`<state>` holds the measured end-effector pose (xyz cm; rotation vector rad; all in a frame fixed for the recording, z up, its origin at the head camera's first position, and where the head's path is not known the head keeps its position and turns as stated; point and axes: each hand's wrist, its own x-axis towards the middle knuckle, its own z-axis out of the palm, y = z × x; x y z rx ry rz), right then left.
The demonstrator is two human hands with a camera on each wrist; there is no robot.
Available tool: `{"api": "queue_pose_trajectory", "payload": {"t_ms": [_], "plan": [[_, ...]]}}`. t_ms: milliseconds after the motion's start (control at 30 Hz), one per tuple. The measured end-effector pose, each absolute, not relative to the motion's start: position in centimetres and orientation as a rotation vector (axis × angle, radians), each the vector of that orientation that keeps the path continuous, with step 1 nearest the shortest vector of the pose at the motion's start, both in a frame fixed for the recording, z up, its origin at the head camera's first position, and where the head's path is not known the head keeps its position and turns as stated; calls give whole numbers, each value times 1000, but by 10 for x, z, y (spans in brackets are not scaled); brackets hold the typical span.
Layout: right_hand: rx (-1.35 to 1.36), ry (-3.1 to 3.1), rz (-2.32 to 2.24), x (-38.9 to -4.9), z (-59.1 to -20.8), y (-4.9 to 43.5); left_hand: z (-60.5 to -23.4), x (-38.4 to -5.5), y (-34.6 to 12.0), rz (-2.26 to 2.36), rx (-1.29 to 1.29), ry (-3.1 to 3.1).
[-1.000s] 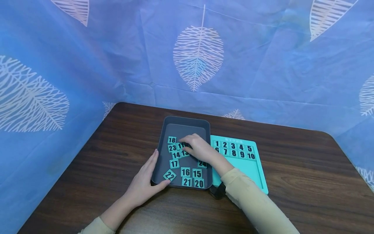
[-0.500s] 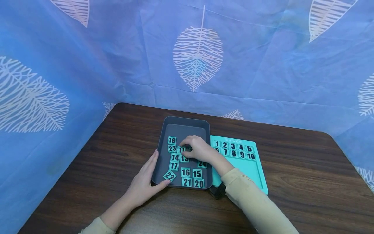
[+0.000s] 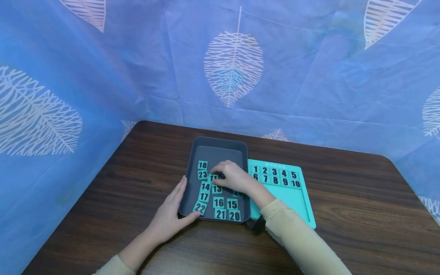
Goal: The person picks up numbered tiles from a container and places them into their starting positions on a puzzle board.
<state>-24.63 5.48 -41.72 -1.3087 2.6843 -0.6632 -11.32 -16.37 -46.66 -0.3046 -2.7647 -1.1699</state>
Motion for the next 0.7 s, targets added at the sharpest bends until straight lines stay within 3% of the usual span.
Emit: {"api": "queue_pose_trajectory", "payload": {"t_ms": [433, 700], "plan": [[-1300, 2737, -600, -245, -420, 53, -467, -113, -165, -1169, -313, -2762], [-1237, 2856, -785, -238, -395, 76, -466, -113, -164, -1180, -306, -2758]]}}
